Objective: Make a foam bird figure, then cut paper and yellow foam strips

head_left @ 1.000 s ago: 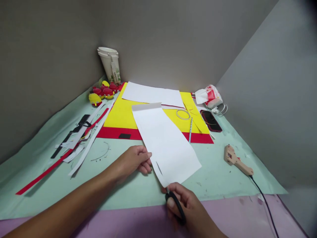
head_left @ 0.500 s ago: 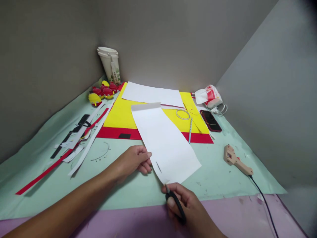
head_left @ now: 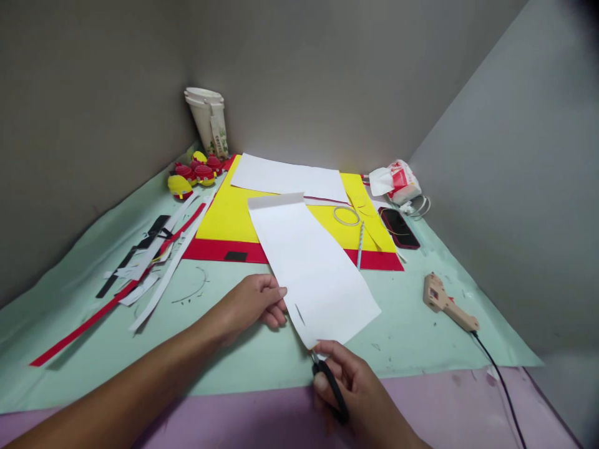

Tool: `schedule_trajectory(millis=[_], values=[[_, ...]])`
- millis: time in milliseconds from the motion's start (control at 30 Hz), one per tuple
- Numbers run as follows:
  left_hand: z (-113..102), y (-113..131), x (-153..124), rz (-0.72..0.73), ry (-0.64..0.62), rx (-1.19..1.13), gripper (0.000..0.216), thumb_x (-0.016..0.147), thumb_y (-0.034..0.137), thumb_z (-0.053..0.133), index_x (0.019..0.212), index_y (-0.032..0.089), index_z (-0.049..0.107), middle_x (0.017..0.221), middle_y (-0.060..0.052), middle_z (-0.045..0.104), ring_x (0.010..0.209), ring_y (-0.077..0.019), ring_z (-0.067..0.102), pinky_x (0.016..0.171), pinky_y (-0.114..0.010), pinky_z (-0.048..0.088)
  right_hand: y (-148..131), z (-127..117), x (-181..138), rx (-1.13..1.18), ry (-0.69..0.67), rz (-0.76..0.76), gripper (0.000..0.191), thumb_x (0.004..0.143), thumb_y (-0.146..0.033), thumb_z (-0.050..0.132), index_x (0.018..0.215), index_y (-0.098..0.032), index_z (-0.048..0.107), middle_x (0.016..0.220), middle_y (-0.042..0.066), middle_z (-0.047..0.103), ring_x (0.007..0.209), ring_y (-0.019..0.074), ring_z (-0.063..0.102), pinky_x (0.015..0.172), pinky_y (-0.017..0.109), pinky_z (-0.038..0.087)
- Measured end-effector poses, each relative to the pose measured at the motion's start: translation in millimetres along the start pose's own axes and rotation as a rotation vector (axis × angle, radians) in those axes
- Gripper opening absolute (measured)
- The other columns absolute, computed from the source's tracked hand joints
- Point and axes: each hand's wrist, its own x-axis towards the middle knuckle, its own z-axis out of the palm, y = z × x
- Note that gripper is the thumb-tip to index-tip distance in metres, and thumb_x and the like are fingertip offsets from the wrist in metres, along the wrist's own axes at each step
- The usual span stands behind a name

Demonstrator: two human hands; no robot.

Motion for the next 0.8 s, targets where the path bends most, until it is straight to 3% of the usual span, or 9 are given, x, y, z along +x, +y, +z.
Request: schedule_trajectory(millis=[333,533,800], values=[[-2,-3,1,0.01,-0.016,0.01,0.024,0.084,0.034,0.061,0.069,0.016,0.054,0.06,-0.002,0.067,0.052,-0.0131,0.063,0.054,-0.026,0.049,-6,-3,-2,-0.03,0.008,0.038,0.059,0.071,-0.044,0.077,0.118,-0.013,0.057,0.055,-0.005,0.06,0.044,0.0084,0.05,0.042,0.019,0.036],[-1,-3,0,0.002,-0.023,0.009,0.024,0.082,0.035,0.063,0.068,0.017,0.055,0.06,-0.003,0.067,0.052,-0.0133,0.063,0.054,-0.026,0.048,-18,-7,-5,-0.086,-0.088,0.089,0.064,0.07,-0.059,0.075,0.111,-0.012,0.058,0.065,0.001,0.066,0.04,0.007,0.051,0.035,0.017,0.025],[-1,-3,1,0.004,-0.026,-0.001,0.024,0.082,0.034,0.062,0.068,0.016,0.055,0.06,-0.002,0.067,0.052,-0.0131,0.063,0.054,-0.026,0.049,-23,-2,-3,-0.074,-0.035,0.091,0.072,0.06,-0.062,0.079,0.107,-0.011,0.058,0.054,-0.006,0.055,0.04,0.0056,0.045,0.037,0.018,0.026]])
